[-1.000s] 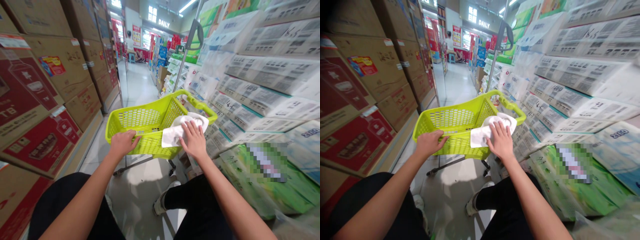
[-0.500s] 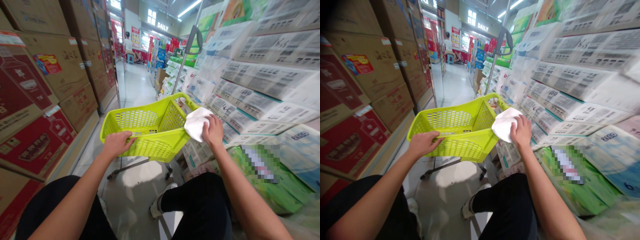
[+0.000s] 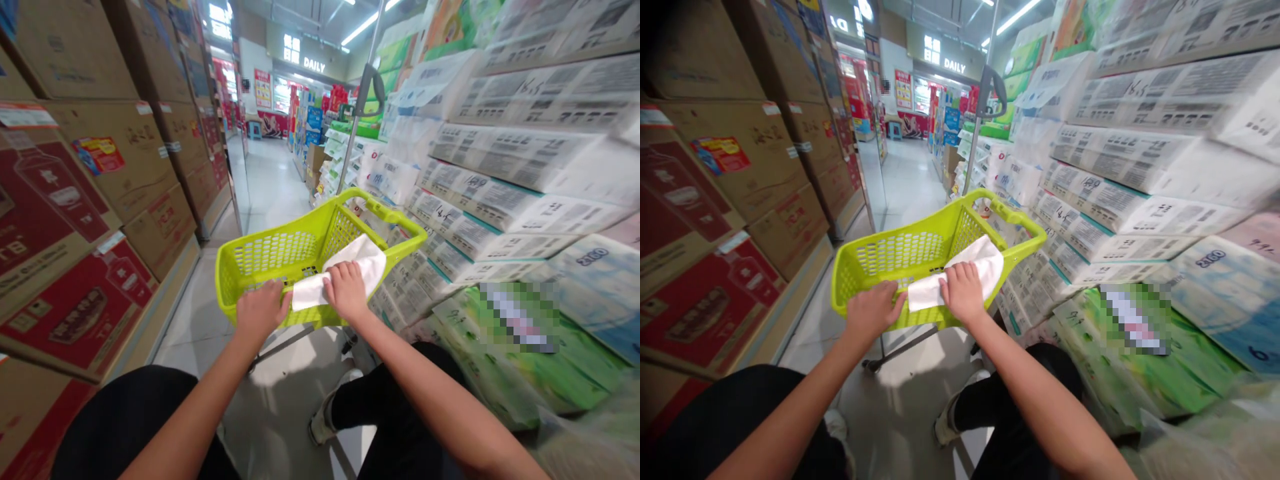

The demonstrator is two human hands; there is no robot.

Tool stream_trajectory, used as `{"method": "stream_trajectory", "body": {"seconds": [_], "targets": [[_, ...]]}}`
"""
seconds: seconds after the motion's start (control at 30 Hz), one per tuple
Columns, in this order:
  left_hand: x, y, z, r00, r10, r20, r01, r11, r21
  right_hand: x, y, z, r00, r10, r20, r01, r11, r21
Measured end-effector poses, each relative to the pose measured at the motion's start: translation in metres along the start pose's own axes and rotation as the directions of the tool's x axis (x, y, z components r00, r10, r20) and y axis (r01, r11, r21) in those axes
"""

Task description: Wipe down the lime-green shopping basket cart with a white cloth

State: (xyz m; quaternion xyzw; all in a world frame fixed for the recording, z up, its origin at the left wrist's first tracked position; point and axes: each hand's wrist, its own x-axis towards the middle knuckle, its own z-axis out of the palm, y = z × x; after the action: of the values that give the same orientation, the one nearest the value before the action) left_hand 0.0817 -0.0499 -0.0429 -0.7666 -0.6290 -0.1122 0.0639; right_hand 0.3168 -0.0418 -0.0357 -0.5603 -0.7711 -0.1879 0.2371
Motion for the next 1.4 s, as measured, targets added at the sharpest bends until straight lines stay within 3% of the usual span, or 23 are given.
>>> {"method": "stream_trajectory", "body": {"seconds": [0.13, 0.27, 0.37, 0.43, 0.53, 0.67, 0.73, 0.83, 0.93, 1.07, 1.23, 1.4], "targets": [[-0.018, 0.045, -0.014, 0.997, 0.016, 0.082, -0.009, 0.997, -0.080, 0.003, -0.005, 0.016, 0.992, 0.111, -0.055, -0.109, 0.993, 0.036], [-0.036, 0.077, -0.026, 0.983, 0.138, 0.123, -0.099, 0.954, -0.282, 0.005, 0.036, 0.016, 0.999, 0.050, -0.019, -0.048, 0.994, 0.095], [-0.047, 0.081, -0.033, 0.967, 0.237, 0.090, -0.182, 0.897, -0.403, 0.009, 0.073, 0.014, 0.999, -0.020, 0.048, 0.012, 0.987, 0.162], [-0.047, 0.067, -0.037, 0.950, 0.304, 0.073, -0.242, 0.864, -0.442, 0.013, 0.093, 0.015, 0.994, -0.063, 0.089, 0.044, 0.978, 0.206], [-0.032, 0.018, -0.035, 0.934, 0.353, 0.059, -0.294, 0.850, -0.437, 0.016, 0.114, 0.020, 0.986, -0.101, 0.129, 0.065, 0.964, 0.259], [0.005, -0.049, -0.006, 0.977, 0.153, -0.151, -0.203, 0.887, -0.414, 0.014, 0.125, 0.033, 0.991, -0.102, 0.091, 0.065, 0.938, 0.341], [0.020, -0.065, 0.015, 0.984, 0.140, -0.114, -0.180, 0.789, -0.587, 0.013, 0.126, 0.039, 0.995, -0.076, 0.071, 0.043, 0.922, 0.384], [0.034, -0.065, 0.040, 0.996, 0.084, 0.000, -0.044, 0.522, -0.852, 0.017, 0.127, 0.049, 0.996, -0.053, 0.078, 0.013, 0.895, 0.446], [0.039, -0.056, 0.052, 0.994, -0.091, 0.062, 0.089, 0.331, -0.939, 0.030, 0.127, 0.059, 0.993, -0.012, 0.115, -0.046, 0.871, 0.490], [0.041, -0.050, 0.056, 0.966, -0.254, 0.047, 0.112, 0.250, -0.962, 0.036, 0.114, 0.065, 0.982, 0.075, 0.175, -0.158, 0.832, 0.532], [0.043, -0.055, 0.058, 0.937, -0.349, 0.007, 0.114, 0.287, -0.951, -0.004, 0.072, 0.056, 0.980, 0.046, 0.193, -0.156, 0.777, 0.610], [0.043, -0.060, 0.059, 0.928, -0.371, -0.021, 0.123, 0.359, -0.925, -0.057, 0.017, 0.030, 0.989, 0.005, 0.145, -0.089, 0.812, 0.577]]}}
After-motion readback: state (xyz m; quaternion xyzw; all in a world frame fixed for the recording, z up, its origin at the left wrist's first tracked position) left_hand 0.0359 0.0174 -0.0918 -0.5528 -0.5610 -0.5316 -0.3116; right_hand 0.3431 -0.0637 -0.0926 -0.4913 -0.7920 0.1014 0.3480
